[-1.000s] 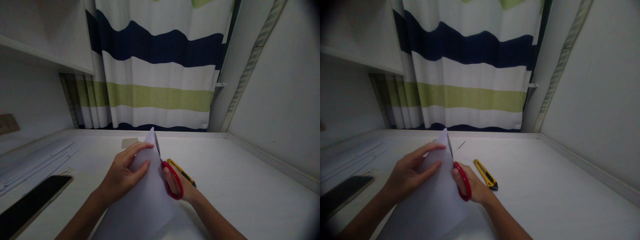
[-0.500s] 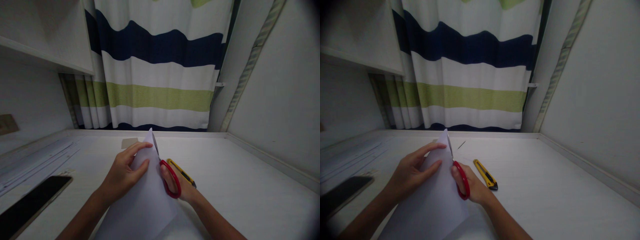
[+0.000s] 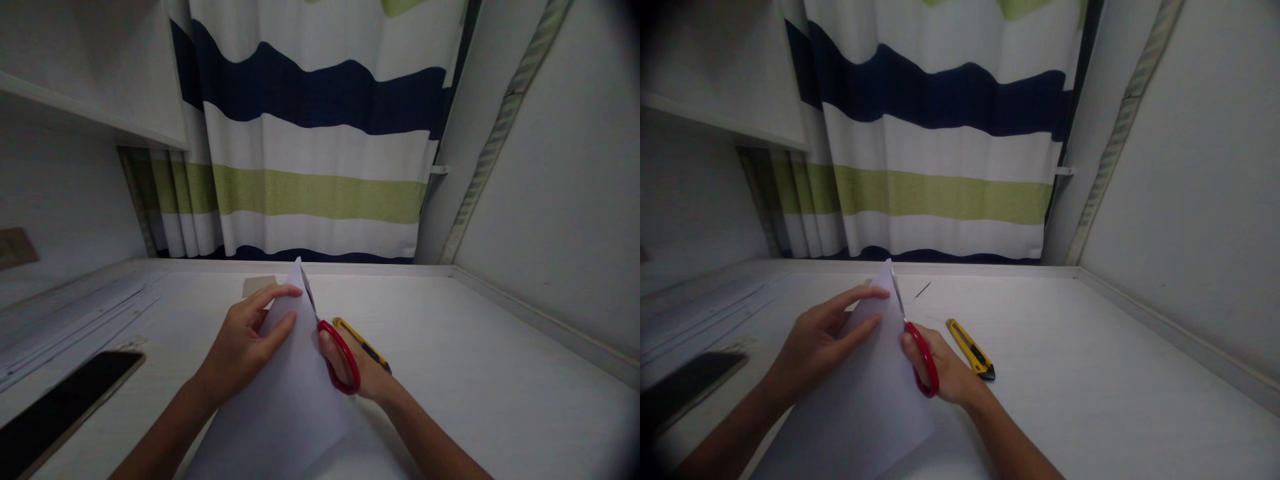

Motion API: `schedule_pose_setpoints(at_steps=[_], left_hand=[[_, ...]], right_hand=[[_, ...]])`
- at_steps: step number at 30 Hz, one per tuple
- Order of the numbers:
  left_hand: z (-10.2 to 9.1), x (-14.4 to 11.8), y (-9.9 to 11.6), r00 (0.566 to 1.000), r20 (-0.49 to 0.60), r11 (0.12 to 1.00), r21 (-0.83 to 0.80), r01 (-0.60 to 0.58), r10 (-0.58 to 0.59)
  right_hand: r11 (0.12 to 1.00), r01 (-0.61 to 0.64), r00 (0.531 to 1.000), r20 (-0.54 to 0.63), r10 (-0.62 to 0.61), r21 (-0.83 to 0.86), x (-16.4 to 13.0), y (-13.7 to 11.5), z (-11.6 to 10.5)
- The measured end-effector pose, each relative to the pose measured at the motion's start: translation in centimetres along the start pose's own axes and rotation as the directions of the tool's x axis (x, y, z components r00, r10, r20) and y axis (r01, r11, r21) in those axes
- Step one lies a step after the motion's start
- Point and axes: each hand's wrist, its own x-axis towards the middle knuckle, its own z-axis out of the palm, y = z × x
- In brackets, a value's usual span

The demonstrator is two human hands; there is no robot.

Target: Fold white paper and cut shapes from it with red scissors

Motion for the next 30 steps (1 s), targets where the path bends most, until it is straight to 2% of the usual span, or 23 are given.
schedule_pose_setpoints(at_steps=[3, 6, 9, 15, 19, 24, 30], left_hand=[[-0.1, 0.1, -0.1, 0.996, 0.011, 0.993, -0.072, 0.089, -0.088], [-0.2, 0.3, -0.2, 0.993, -0.055, 0.986, -0.134, 0.095, -0.104], [-0.1, 0.4, -0.3, 0.984, -0.098, 0.973, -0.193, 0.125, -0.146], [0.4, 0.4, -0.4, 0.974, -0.096, 0.935, -0.312, 0.168, -0.207], [0.4, 0.3, -0.2, 0.971, -0.072, 0.92, -0.342, 0.189, -0.227], [0.4, 0.2, 0.1, 0.975, -0.014, 0.914, -0.35, 0.203, -0.222], [0.9, 0.2, -0.2, 0.981, -0.01, 0.941, -0.285, 0.182, -0.193]], right_hand=[[1.0, 0.015, 0.997, 0.07, -0.015, -0.007, 0.2, 0.0, 0.0], [0.999, 0.033, 0.991, 0.13, -0.031, -0.012, 0.2, 0.1, 0.1], [1.0, 0.021, 0.99, 0.139, -0.021, -0.001, 0.2, 0.1, 0.2], [1.0, -0.016, 0.987, 0.163, 0.014, 0.009, -0.1, 0.1, 0.3], [1.0, -0.026, 0.976, 0.217, 0.022, 0.016, -0.1, 0.3, 0.1], [0.996, -0.058, 0.94, 0.34, 0.031, 0.07, -0.1, 0.4, -0.2], [0.953, -0.214, 0.929, 0.345, 0.13, 0.216, 0.2, 0.4, 0.3]])
